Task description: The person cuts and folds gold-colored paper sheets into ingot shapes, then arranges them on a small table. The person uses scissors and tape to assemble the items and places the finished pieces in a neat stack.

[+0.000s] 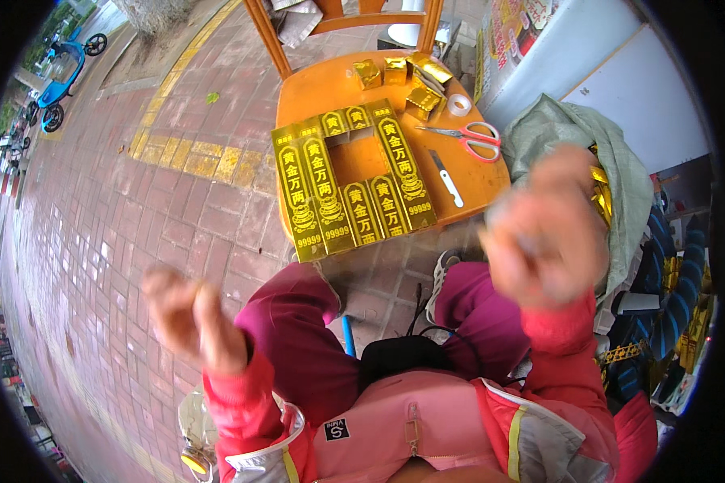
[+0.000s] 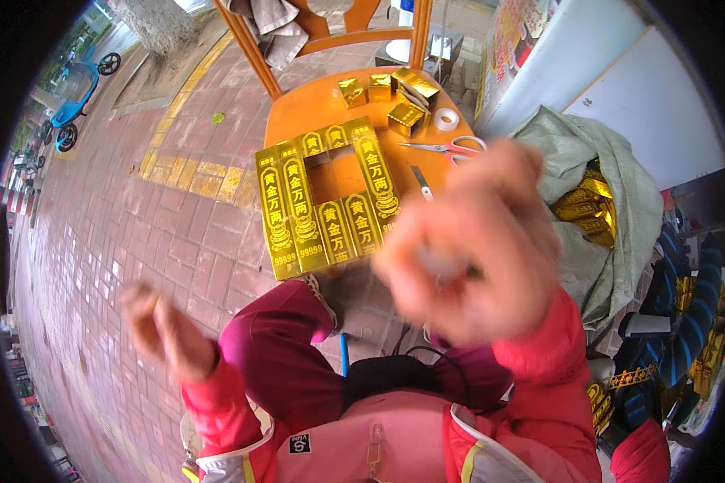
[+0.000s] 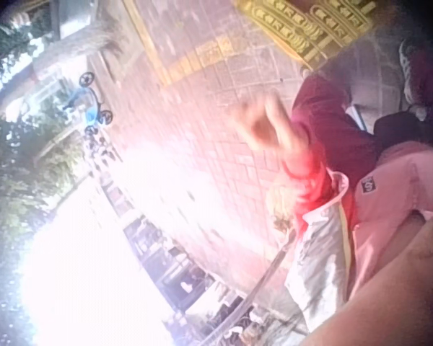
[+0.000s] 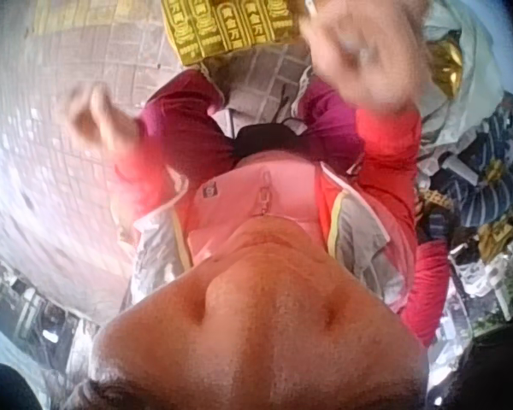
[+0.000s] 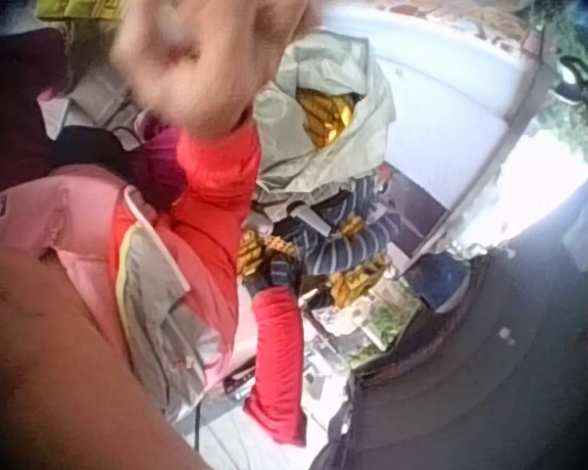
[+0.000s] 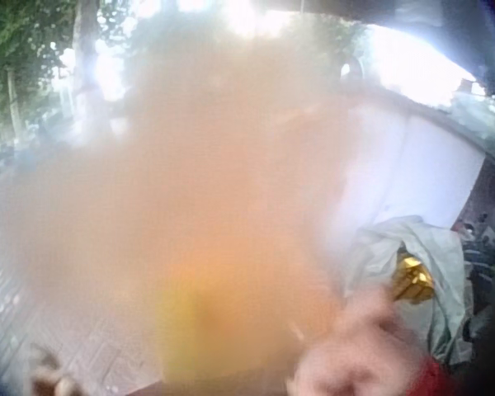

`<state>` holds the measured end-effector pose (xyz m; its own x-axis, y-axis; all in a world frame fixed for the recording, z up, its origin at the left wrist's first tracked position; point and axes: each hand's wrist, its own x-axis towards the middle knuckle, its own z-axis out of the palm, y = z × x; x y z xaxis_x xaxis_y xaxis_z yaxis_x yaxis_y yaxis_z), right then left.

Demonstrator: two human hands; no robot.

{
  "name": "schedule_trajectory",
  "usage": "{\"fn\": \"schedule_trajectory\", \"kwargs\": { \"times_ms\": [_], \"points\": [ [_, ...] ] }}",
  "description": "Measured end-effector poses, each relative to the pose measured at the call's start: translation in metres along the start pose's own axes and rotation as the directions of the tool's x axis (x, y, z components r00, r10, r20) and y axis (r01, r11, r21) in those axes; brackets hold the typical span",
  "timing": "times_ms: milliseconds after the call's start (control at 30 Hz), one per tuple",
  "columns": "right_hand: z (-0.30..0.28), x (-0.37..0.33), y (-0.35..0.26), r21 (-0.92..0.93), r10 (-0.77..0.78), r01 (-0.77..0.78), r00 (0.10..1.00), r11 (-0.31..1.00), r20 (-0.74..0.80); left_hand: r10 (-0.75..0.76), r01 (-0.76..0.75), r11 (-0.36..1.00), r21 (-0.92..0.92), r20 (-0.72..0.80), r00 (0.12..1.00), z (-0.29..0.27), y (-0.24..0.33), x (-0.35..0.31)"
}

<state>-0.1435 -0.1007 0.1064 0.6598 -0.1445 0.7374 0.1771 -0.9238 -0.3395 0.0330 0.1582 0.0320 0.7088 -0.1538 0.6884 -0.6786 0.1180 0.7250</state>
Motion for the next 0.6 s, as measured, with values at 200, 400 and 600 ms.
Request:
{"fn": "schedule_trajectory", "kwargs": {
  "times_ms": [200,400,600],
  "points": [
    [-0.039,0.018,-0.083,0.005,-0.414,0.448,0.83,0.894,-0.375,0.351,-0.365,0.931,-0.005,-0.259,0.9,-0.035,0.073,0.016],
    [-0.053,0.04,-0.138,-0.21,-0.458,0.419,0.677,0.883,-0.575,0.432,-0.493,0.864,-0.098,-0.358,0.828,-0.041,0.113,0.045],
    [-0.073,0.037,-0.158,-0.239,-0.562,0.546,0.56,0.803,-0.608,0.463,-0.545,0.825,-0.148,-0.376,0.803,-0.043,0.134,0.052]
  ]
}}
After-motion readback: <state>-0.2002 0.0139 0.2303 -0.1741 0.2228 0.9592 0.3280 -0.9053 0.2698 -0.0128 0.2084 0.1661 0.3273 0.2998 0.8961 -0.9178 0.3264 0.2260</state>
